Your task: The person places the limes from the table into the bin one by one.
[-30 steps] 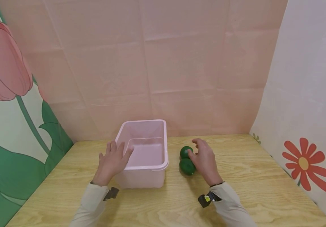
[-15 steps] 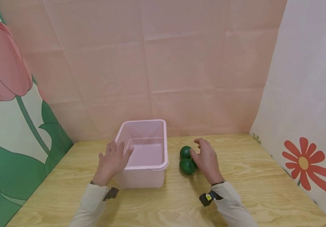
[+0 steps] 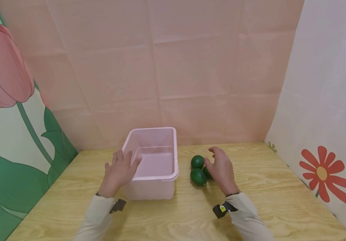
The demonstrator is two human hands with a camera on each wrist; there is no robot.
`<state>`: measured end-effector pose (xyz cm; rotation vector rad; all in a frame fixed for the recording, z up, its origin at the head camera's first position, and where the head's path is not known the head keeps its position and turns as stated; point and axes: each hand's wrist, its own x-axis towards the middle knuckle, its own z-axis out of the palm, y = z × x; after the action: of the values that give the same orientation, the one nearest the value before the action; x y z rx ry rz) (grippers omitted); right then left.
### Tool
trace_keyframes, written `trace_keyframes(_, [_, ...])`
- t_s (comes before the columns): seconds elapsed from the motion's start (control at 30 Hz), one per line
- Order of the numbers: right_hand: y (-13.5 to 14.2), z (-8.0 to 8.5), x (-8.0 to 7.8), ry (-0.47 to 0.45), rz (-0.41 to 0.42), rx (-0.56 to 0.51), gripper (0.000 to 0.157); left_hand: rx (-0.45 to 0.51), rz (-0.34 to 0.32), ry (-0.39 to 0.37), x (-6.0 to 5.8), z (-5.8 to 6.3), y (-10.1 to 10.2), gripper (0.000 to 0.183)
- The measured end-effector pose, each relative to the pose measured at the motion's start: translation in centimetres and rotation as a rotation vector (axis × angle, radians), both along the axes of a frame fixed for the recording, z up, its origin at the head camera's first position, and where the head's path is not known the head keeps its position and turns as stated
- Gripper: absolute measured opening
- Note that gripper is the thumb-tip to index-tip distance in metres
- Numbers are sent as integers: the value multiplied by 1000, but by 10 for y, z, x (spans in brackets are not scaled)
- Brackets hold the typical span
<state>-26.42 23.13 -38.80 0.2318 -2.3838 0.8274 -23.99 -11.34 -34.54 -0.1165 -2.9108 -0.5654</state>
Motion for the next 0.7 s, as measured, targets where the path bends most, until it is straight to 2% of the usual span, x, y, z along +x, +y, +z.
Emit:
trace_keyframes(0.47, [5,0,0,-10,5,-15,36,13,0,-3,1,1,0,73])
trace_keyframes(0.7, [7,1,-1,-48,9,-40,37,14,3,-3,1,1,1,72])
